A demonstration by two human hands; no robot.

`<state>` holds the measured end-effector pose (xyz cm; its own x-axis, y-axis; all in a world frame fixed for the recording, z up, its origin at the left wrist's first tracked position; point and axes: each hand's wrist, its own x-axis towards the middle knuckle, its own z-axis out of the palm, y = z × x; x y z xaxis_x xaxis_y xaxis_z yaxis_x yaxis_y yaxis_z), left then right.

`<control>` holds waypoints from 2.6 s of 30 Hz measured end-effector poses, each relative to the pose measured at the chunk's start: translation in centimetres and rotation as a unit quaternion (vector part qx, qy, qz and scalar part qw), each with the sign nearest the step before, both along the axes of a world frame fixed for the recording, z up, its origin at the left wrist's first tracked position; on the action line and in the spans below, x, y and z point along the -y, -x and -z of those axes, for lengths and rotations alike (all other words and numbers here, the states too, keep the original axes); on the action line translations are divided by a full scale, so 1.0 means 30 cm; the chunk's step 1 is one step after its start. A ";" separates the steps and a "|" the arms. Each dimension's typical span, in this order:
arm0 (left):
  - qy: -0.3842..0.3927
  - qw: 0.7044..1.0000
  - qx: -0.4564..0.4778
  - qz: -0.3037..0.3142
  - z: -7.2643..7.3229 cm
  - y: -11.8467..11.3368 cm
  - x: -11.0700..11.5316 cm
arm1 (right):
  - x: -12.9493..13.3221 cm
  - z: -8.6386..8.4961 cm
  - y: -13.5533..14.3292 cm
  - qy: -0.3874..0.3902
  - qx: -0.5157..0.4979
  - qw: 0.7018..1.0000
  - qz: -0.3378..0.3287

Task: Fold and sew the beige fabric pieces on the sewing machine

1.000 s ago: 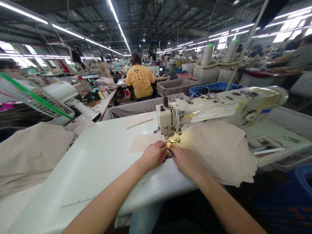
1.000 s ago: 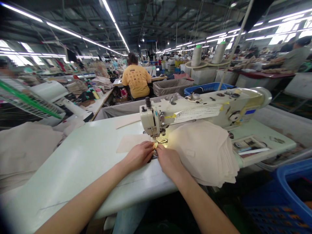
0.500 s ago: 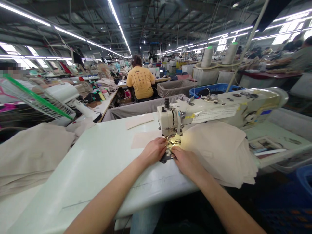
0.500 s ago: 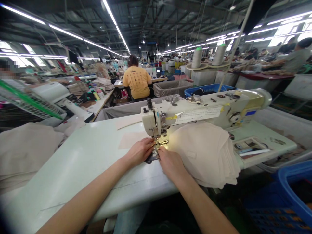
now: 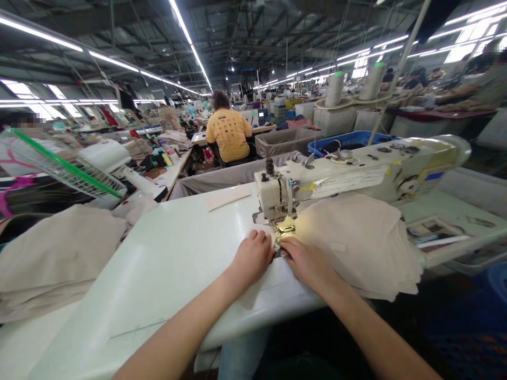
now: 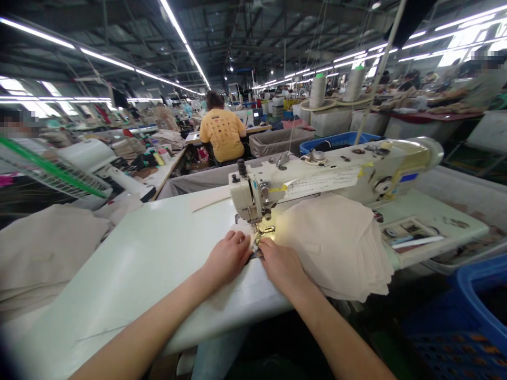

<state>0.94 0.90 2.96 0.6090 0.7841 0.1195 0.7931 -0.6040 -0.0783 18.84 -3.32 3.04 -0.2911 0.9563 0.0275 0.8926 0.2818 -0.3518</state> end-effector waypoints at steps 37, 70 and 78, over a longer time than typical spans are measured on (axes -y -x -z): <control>0.036 0.989 0.099 0.103 0.036 0.019 -0.105 | -0.066 -0.027 0.020 -0.003 0.043 0.999 0.010; -0.011 0.983 0.144 0.117 0.079 0.035 -0.075 | 0.056 0.034 -0.009 -0.029 0.076 0.993 0.085; -0.019 0.983 0.143 0.111 0.099 0.042 -0.075 | 0.058 0.035 -0.005 -0.038 0.077 0.993 0.084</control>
<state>-0.33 3.17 -0.02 0.7022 0.6269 0.3376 0.6344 -0.7661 0.1030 18.98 -5.05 1.99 -0.1346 0.9885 0.0690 0.9706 0.1456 -0.1915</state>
